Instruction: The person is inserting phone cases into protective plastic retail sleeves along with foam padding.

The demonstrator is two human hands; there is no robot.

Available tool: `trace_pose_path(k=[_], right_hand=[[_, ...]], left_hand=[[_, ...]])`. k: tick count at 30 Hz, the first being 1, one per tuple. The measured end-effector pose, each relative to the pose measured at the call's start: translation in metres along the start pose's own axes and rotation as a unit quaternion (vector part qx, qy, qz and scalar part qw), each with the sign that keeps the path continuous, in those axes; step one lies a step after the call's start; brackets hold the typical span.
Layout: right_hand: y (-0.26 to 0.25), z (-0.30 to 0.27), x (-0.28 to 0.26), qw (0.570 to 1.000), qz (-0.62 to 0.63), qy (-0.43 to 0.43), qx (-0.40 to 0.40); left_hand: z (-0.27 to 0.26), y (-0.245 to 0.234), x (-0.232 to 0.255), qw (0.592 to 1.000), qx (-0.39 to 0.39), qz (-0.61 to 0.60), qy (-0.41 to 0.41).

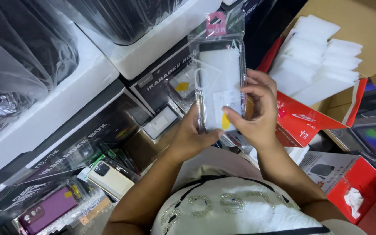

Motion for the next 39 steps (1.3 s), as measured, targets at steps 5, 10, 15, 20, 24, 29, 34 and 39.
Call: trace_pose_path(k=[5, 10, 15, 20, 24, 29, 34, 39], right_hand=[[0.003, -0.004, 0.013, 1.0, 0.001, 0.027, -0.006], [-0.017, -0.009, 0.05, 0.988, 0.077, 0.131, 0.041], [-0.028, -0.008, 0.062, 0.94, 0.081, 0.332, -0.009], [-0.031, -0.045, 0.107, 0.92, 0.061, 0.373, -0.099], [-0.002, -0.057, 0.108, 0.919, 0.084, 0.37, -0.112], [0.014, -0.063, 0.11, 0.916, 0.12, 0.379, -0.047], [0.026, -0.117, 0.172, 0.853, 0.115, 0.506, -0.065], [0.064, -0.179, 0.247, 0.766, 0.117, 0.623, -0.112]], left_hand=[[0.0, -0.002, 0.002, 1.0, -0.002, 0.011, 0.016], [0.004, -0.019, -0.031, 0.999, -0.006, 0.012, -0.033], [0.011, -0.044, -0.057, 0.965, 0.012, -0.008, -0.263], [0.006, -0.092, -0.105, 0.99, 0.097, 0.02, -0.097], [-0.013, -0.101, -0.059, 0.977, 0.096, -0.033, -0.187], [-0.043, -0.167, -0.098, 0.963, 0.104, 0.028, -0.247], [-0.073, -0.209, -0.121, 0.956, 0.094, 0.001, -0.278], [-0.127, -0.312, -0.31, 0.912, 0.37, -0.14, -0.104]])
Point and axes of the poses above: each hand's wrist, its own z-axis towards the middle knuckle, its own y-axis out of the palm, x = y × z, the point moved 1 cm from there along z, towards the middle knuckle, and after that the axes turned 10 degrees about x, right-handed, at the moved point
